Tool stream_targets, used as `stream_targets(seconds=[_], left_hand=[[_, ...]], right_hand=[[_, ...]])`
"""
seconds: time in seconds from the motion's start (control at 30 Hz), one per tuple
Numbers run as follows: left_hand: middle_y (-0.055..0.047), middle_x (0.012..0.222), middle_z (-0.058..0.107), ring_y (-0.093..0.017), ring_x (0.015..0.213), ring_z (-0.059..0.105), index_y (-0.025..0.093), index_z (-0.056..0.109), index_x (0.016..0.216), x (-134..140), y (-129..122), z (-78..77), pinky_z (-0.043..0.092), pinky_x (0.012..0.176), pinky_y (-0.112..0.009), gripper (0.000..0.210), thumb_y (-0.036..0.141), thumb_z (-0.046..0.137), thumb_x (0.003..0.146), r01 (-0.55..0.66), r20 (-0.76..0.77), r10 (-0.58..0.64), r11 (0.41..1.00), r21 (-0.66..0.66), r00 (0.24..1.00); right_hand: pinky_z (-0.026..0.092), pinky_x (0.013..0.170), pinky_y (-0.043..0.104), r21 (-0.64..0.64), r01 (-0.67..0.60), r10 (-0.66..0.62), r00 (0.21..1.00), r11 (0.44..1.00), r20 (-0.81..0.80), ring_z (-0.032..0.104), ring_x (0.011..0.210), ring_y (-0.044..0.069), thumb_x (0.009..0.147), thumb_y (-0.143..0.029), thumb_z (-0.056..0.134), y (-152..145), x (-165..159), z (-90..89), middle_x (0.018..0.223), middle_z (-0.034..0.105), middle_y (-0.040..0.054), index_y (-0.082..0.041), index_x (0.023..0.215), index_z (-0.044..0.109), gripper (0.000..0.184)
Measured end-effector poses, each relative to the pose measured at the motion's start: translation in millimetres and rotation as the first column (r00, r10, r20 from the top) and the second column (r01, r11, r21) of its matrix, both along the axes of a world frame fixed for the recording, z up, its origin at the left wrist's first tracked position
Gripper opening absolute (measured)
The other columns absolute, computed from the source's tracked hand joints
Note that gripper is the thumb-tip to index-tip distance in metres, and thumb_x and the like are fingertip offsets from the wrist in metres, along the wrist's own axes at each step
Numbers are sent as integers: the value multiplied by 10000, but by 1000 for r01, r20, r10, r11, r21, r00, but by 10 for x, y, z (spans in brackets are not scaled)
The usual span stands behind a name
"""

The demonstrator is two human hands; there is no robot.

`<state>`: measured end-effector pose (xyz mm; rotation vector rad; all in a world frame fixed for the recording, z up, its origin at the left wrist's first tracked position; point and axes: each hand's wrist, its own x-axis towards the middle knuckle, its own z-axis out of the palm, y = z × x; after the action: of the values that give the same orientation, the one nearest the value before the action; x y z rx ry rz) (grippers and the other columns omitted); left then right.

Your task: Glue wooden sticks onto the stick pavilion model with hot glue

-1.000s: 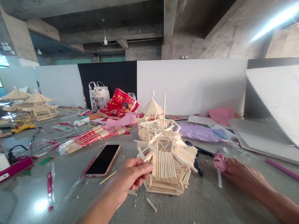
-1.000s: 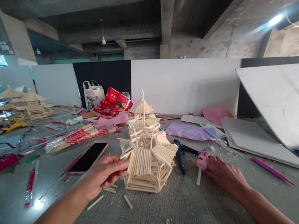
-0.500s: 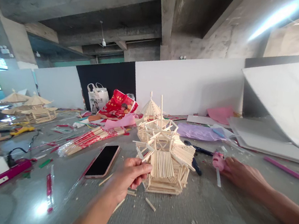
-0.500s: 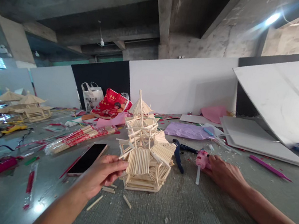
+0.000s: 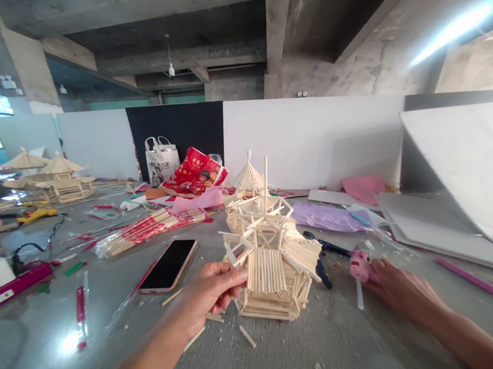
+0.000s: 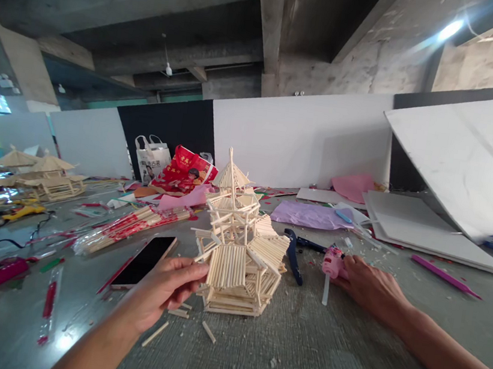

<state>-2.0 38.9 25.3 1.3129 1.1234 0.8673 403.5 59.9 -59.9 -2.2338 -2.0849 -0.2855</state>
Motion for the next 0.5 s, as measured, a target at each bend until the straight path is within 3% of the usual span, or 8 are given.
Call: stream_targets(seconds=[0.3,0.5], left_hand=[[42,530,500,-6,357,338,136,555,640,28,-68,34,138,325,-141,308,436,600,690,-38,1,38,999,14,999],[54,512,475,-29,366,347,161,510,605,77,-91,124,156,332,-148,323,462,566,706,-119,-144,143,979,165,979]], right_hand=[[349,563,342,13,-53,53,998,999,-40,516,783,243,806,-655,232,-29,-18,30,947,474,41,-200,908,441,511],[317,535,297,36,-90,93,991,995,-91,510,738,216,775,-716,273,-102,-51,99,888,479,33,-200,850,471,558]])
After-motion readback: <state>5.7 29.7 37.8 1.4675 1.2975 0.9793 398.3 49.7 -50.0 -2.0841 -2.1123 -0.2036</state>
